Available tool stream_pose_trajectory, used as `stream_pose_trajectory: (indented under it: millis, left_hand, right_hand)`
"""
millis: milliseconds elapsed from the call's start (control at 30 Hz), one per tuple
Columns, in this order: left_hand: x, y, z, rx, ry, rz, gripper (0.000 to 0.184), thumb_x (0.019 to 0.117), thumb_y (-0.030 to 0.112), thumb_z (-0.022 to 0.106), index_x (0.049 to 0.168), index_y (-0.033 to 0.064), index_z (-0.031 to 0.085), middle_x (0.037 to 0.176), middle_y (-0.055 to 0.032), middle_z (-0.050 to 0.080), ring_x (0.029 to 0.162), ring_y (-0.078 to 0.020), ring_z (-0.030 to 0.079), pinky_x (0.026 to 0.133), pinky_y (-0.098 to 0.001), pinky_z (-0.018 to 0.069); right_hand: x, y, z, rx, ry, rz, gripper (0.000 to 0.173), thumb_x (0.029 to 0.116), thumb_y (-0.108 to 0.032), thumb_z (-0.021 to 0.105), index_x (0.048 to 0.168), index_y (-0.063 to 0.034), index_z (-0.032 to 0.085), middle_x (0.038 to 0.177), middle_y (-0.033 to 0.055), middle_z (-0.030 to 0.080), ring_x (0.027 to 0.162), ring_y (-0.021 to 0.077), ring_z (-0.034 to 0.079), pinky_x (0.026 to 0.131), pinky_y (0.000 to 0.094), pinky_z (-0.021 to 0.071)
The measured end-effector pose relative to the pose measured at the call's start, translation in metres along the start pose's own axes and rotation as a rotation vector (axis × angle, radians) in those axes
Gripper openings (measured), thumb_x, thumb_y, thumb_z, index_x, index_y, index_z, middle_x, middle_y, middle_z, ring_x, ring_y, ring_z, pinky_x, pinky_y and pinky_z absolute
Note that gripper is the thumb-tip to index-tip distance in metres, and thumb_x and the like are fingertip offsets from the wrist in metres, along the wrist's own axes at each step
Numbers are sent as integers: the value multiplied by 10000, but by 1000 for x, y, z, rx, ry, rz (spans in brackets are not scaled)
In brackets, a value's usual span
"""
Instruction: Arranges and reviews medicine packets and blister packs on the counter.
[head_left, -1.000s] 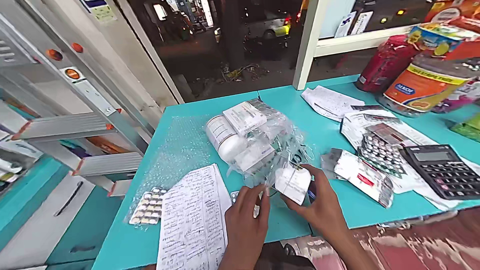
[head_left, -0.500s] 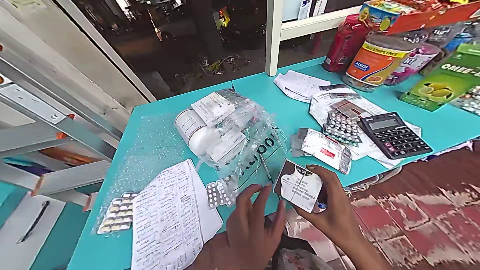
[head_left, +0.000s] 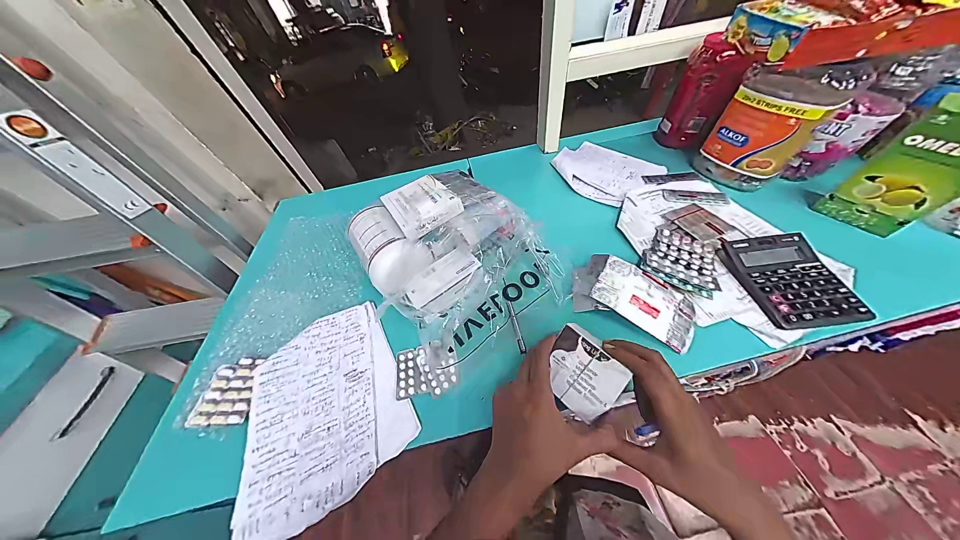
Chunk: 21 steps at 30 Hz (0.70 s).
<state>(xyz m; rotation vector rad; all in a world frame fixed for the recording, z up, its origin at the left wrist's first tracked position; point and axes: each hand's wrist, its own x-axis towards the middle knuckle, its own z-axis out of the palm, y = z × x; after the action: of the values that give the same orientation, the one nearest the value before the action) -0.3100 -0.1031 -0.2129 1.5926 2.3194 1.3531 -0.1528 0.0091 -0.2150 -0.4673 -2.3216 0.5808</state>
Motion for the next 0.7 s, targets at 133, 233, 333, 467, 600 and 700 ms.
stream_pose_trajectory:
  millis: [133,233,333,467,600,700]
  left_hand:
    - [-1,-12,1,-84,-2,53,952,574,501,865,1331,-19,613,1130,-148,730,882,-225,745,653,-434,614]
    - [-5,-13,3,-90,-8,78,953,564,501,867,1325,-16,617,1124,-139,731,868,-207,743,640,-413,612]
    - [-8,-17,5,-106,2,90,971,554,496,875,1335,-14,602,1148,-136,724,863,-193,741,617,-401,606]
    - [-10,-20,4,-103,10,75,979,541,501,873,1331,-9,600,1151,-133,720,860,-196,739,609,-404,602]
    - [-8,-26,1,-145,-14,62,996,547,477,893,1358,-9,580,1196,-136,709,888,-200,738,641,-412,609]
    - [-9,-27,1,-152,-18,50,991,542,469,888,1357,-7,583,1185,-130,713,900,-190,739,659,-405,614]
  right_hand:
    - [19,25,-33,317,-192,-28,461,1041,-465,538,1353,-143,643,1272,21,655,836,-43,559,703,118,463]
    - [35,39,-34,225,-213,-104,284,1058,-251,536,1145,-94,756,1132,43,726,1034,24,665,917,147,523]
    - [42,40,-25,114,-182,-165,214,1022,-223,590,1040,-94,760,1007,48,722,802,16,619,726,111,496]
    - [46,42,-26,199,-237,-180,133,958,-186,595,977,-73,663,916,50,649,679,0,511,582,106,406]
    - [49,46,-25,361,-274,-160,170,989,-197,616,1054,-66,703,921,28,660,697,-41,496,604,90,394]
    - [54,45,-29,354,-297,-237,212,1022,-226,619,1087,-70,748,988,47,715,837,-18,611,744,91,483]
